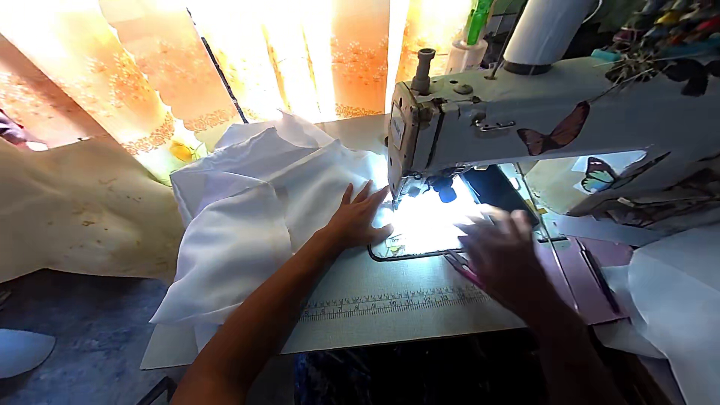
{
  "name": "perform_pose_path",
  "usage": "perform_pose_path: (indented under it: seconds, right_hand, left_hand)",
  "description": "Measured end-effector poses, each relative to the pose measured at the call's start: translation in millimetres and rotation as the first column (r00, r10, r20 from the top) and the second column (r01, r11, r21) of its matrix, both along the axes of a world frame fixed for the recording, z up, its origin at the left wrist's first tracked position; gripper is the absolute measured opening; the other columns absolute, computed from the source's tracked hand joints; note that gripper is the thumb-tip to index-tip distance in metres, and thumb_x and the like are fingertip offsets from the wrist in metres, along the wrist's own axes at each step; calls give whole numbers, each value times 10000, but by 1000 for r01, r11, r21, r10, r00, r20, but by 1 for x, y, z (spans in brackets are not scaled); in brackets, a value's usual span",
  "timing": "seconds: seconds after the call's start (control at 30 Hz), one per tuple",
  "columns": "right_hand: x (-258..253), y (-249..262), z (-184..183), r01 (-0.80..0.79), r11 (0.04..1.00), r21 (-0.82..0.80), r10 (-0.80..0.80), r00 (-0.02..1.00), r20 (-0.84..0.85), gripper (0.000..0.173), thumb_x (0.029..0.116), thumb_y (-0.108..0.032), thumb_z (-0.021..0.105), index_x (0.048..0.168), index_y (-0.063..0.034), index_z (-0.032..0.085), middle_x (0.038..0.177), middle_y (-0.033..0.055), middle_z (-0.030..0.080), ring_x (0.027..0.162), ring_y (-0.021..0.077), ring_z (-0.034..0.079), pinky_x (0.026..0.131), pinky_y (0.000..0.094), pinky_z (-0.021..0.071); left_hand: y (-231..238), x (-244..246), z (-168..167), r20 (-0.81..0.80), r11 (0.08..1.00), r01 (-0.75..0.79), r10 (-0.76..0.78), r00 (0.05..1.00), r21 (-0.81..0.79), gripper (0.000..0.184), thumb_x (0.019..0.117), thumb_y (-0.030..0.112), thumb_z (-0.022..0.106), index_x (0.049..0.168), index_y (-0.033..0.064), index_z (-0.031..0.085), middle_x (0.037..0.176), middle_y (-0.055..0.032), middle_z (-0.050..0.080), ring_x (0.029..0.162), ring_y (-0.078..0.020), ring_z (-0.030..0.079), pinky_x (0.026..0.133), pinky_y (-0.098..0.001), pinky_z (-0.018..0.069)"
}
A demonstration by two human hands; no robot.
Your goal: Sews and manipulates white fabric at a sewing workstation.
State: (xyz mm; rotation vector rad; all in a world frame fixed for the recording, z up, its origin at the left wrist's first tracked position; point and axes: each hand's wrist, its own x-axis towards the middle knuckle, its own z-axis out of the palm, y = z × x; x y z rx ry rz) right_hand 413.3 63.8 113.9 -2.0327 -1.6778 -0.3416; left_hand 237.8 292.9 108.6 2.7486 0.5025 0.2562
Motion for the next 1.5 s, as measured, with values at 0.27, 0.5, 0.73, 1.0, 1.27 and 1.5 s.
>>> perform_pose_path:
  seconds: [0.27, 0.5, 0.73, 1.0, 1.27, 1.5]
  right_hand:
    - [107, -72, 19, 648, 762, -25, -642, 748, -167, 651, 1059, -370, 487, 1561, 19, 349, 1564, 345, 357, 1444, 566, 316, 1106, 772, 222]
    - [129, -69, -2, 681, 727, -81, -683, 708, -181, 559, 1096, -333, 405, 1560, -22, 386, 1576, 307, 372, 1479, 534, 282, 1116, 799, 156]
    - [125, -72, 5, 695, 705, -138, -708, 683, -179, 544, 1120, -371, 317, 1547, -56, 440, 1584, 244, 409, 1501, 527, 244, 1096, 838, 99]
    - [7, -63, 21, 141, 989, -47, -143, 989, -34, 510, 1037, -402, 508, 1251, 20, 700, 1238, 258, 685, 1206, 514, 601, 1006, 683, 448]
    - [-38, -34, -25, 78, 996, 39, -82, 991, 102, 276, 1014, -166, 539, 1085, -30, 770, 981, 188, 740, 980, 459, 673, 838, 580, 506]
    - [-39, -20, -34, 10, 988, 155, 1, 997, -73, 276, 977, 1, 517, 1167, 45, 712, 976, 263, 703, 906, 474, 689, 758, 580, 549]
  left_hand:
    - [18, 9, -3, -34, 999, 30, -29, 999, 40, 622, 986, 474, 543, 1494, 116, 518, 1599, -72, 448, 1561, -333, 227, 1202, -692, 37]
    - [25, 13, 3, -57, 999, 23, -20, 998, 42, 584, 1002, 483, 512, 1434, 94, 571, 1587, -78, 461, 1555, -332, 242, 1209, -669, 29]
    - [27, 14, 2, -77, 999, 33, -30, 997, 43, 611, 1012, 498, 505, 1480, 107, 534, 1609, -75, 433, 1562, -333, 222, 1210, -674, 24]
    - [41, 19, 5, -15, 998, -2, 2, 1000, -59, 526, 1062, 315, 427, 1531, 80, 474, 1643, -75, 377, 1566, -302, 221, 1225, -641, 36]
    - [22, 40, 10, 123, 952, -253, 275, 953, -170, 334, 980, 210, 646, 1281, 80, 711, 1452, -126, 598, 1446, -329, 442, 1165, -683, 201]
    - [0, 20, 3, 443, 820, -420, 566, 695, -389, 252, 1029, 166, 587, 1067, -44, 721, 992, -198, 714, 966, -297, 676, 905, -482, 500]
